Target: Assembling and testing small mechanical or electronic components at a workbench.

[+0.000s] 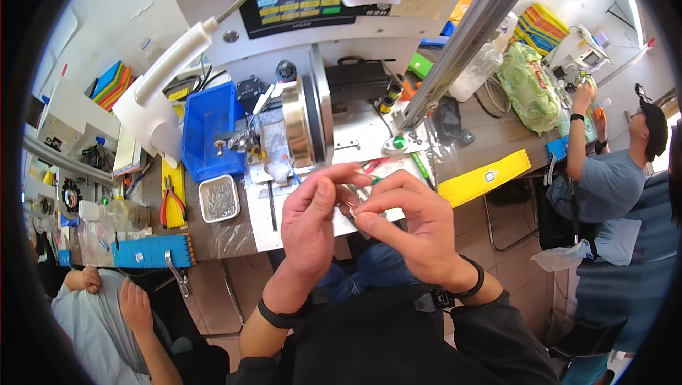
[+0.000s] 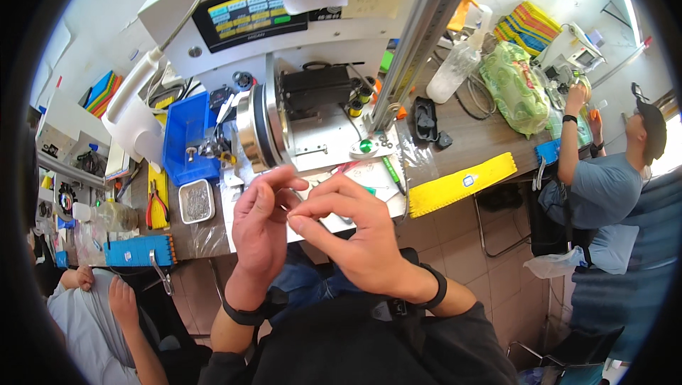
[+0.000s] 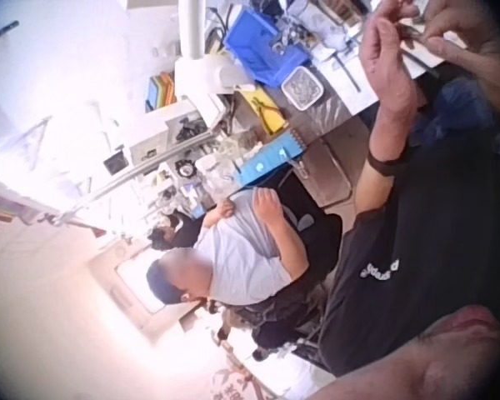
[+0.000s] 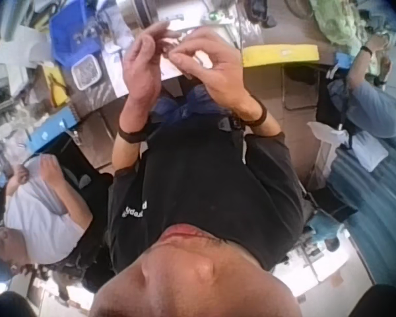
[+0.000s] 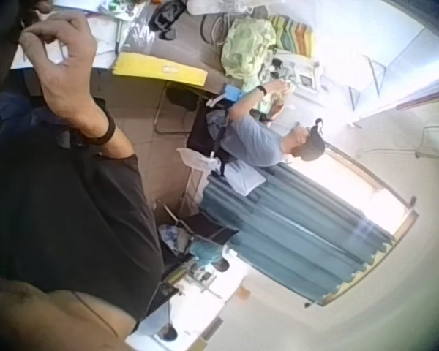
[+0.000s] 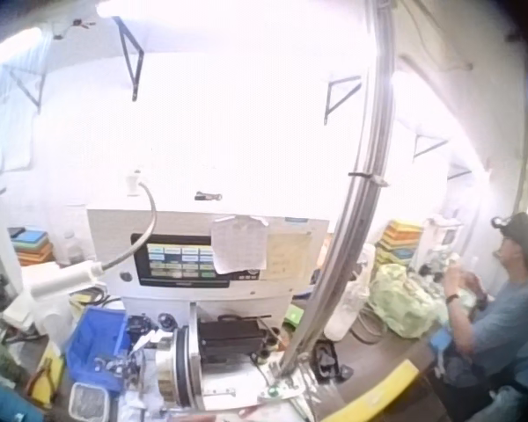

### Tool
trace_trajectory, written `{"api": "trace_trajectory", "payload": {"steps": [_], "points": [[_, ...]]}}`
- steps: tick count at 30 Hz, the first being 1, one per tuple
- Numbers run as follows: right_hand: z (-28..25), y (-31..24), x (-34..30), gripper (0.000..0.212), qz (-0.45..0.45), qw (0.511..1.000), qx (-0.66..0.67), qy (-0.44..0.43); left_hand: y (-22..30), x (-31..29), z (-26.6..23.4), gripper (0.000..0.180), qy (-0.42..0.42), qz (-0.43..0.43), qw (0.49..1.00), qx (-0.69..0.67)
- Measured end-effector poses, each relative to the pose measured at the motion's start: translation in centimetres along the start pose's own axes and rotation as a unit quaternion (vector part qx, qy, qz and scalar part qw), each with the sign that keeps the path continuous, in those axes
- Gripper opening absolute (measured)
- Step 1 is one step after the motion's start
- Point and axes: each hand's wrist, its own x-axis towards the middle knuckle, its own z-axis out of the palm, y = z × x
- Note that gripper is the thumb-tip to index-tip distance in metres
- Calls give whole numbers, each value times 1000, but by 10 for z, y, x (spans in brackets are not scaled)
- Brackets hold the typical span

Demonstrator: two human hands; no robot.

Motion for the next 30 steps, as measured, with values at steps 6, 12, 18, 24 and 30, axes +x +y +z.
{"api": "trace_trajectory", "payload": {"steps": [6, 12, 18, 24, 30], "points": [[-58, -24, 2, 11, 2, 970, 229, 86, -12, 35, 21, 60, -125, 171, 888, 408], [-101, -45, 12, 14, -77, 973, 153, 152, -108, 57, 43, 61, -286, 29, 834, 471], [-129, -42, 20, 15, -56, 974, 91, 201, -94, 60, 74, 32, -69, 40, 930, 360], [-123, -27, 18, 15, -12, 984, 78, 160, -69, 73, 64, 30, 61, 22, 961, 270], [-121, -28, 21, 15, -15, 981, 98, 169, -76, 78, 69, 64, -98, 163, 878, 440]]}}
